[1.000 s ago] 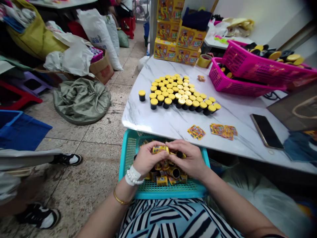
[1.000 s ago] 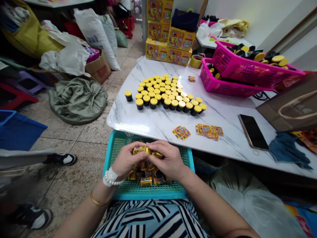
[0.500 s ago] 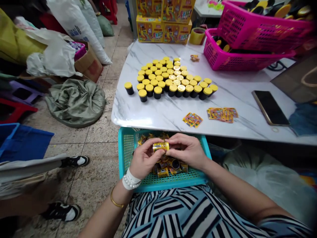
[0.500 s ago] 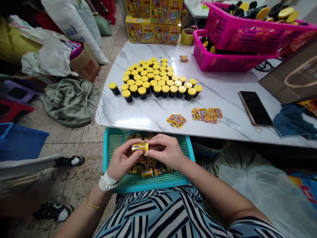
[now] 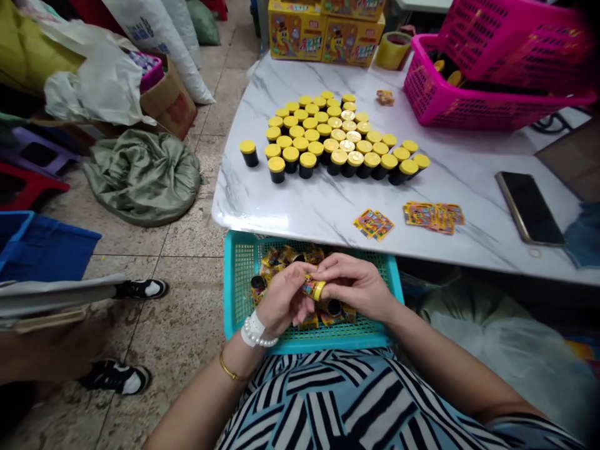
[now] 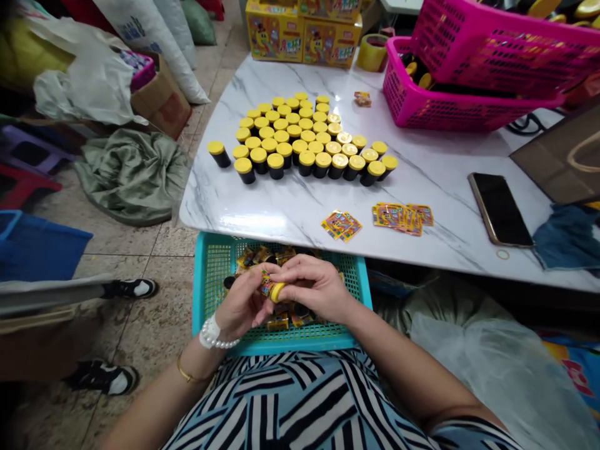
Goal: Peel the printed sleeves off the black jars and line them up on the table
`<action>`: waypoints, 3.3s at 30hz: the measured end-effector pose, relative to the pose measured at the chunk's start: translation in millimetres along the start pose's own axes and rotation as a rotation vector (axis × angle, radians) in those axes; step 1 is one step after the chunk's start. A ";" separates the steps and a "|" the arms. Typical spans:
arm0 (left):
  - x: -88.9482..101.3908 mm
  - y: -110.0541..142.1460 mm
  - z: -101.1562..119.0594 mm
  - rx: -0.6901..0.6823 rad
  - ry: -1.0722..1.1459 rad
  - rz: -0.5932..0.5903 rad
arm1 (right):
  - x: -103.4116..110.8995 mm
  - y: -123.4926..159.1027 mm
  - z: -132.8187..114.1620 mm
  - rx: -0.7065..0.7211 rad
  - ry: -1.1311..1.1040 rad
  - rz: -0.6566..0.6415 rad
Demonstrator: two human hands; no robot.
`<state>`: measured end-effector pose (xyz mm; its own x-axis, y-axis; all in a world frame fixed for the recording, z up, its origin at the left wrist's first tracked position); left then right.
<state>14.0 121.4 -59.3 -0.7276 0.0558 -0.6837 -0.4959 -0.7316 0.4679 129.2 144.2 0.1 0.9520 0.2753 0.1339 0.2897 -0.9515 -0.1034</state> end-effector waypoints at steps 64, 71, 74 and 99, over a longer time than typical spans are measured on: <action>-33.1 -25.6 66.5 -0.394 -0.381 0.051 | 24.4 -7.7 -55.6 0.262 0.613 0.234; -36.6 -16.6 72.9 -0.309 -0.492 -0.049 | 24.3 -34.3 -44.0 -0.080 0.528 -0.103; -29.6 -15.4 74.6 -0.304 -0.386 -0.029 | 17.5 -37.0 -31.4 -0.195 0.401 -0.109; -3.2 51.6 69.5 -0.697 -0.464 0.460 | 3.8 -21.2 -47.4 0.148 0.693 0.375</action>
<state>-42.2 130.6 6.0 -0.9706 -0.1838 -0.1555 0.1706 -0.9808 0.0946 122.0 158.9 49.5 0.7244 -0.2530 0.6413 0.0192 -0.9225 -0.3856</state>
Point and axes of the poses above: each hand's wrist, its own y-axis away from the middle knuckle, its own x-axis out of the back of the hand, z = x × y, the point moved 9 cm from there along -y, towards the middle knuckle, and after that the axes turned 8 degrees about y, right-handed, at the moved point
